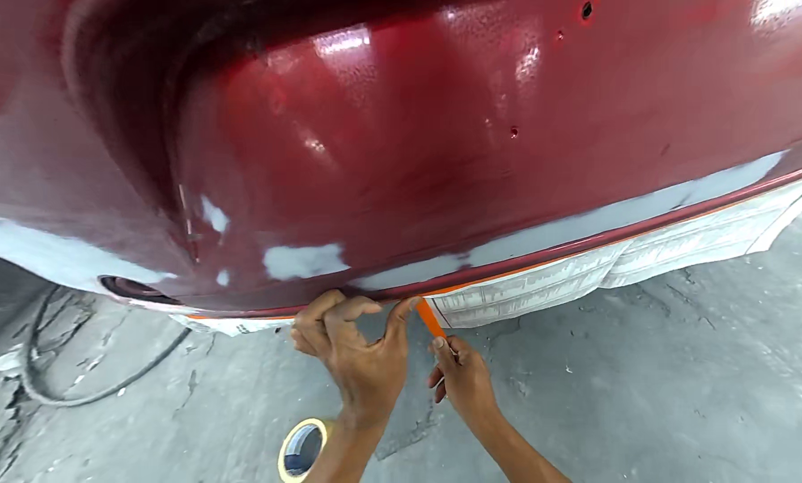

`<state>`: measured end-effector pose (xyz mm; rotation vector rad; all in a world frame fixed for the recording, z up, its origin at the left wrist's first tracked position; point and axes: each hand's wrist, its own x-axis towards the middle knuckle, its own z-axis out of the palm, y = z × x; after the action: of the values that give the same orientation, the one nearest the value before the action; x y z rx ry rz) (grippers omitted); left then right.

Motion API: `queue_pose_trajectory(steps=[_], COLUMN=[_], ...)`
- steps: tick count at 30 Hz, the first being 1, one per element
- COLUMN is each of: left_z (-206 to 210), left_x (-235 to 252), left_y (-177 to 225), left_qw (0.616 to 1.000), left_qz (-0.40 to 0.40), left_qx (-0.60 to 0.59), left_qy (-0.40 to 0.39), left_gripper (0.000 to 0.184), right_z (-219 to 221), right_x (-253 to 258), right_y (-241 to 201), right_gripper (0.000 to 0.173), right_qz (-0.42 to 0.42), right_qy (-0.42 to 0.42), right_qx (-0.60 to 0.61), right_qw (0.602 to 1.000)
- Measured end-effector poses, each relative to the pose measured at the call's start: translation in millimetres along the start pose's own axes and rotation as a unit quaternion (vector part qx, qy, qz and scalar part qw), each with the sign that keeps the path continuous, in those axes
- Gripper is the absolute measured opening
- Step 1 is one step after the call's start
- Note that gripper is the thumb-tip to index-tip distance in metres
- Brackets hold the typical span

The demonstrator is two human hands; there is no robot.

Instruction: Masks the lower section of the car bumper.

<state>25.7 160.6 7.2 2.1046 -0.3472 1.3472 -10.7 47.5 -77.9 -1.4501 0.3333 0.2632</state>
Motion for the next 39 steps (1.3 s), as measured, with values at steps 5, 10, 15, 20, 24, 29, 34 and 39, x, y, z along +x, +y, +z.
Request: queue_pose_trajectory(steps=[5, 10, 15, 20, 24, 29, 34, 39], left_z=[-6.9, 4.1, 17.3, 28.5, 35.4, 37.2, 35.9, 36.0], left_x=[-41.8, -33.3, -22.1, -30.9, -30.9, -31.8, -34.5, -40.7], left_y=[-7.9, -35.3, -39.0, -40.1, -36.6, -30.8, -32.1, -33.9], left_qw=[0.962, 0.858, 0.800, 0.793, 0.829, 0.851, 0.852, 0.841], left_qz=[-0.214, -0.319, -0.304, -0.307, -0.311, -0.305, -0.298, -0.308], left_qx=[-0.110, -0.226, -0.308, -0.310, -0.239, -0.203, -0.223, -0.263], left_qy=[-0.125, -0.334, -0.416, -0.424, -0.398, -0.376, -0.368, -0.358], left_gripper=[0.048, 0.047, 0.030, 0.012, 0.014, 0.013, 0.013, 0.013], right_z=[2.8, 1.2, 0.1, 0.4, -4.1, -4.7, -7.2, -9.8], right_x=[5.7, 14.7, 18.5, 18.3, 5.9, 8.2, 24.7, 31.8], right_y=[-0.3, -1.9, -6.3, -11.2, 9.1, 22.7, 14.4, 11.6], right_gripper=[0.035, 0.035, 0.032, 0.031, 0.038, 0.038, 0.035, 0.032], right_qz=[-0.014, -0.017, -0.014, 0.017, -0.036, -0.024, 0.062, 0.084], right_qy=[-0.012, 0.010, 0.009, 0.005, -0.069, -0.042, -0.026, -0.038], right_qx=[-0.005, 0.004, 0.011, 0.046, 0.145, 0.116, 0.109, 0.124], right_qw=[1.000, 1.000, 1.000, 0.999, 0.986, 0.992, 0.992, 0.988])
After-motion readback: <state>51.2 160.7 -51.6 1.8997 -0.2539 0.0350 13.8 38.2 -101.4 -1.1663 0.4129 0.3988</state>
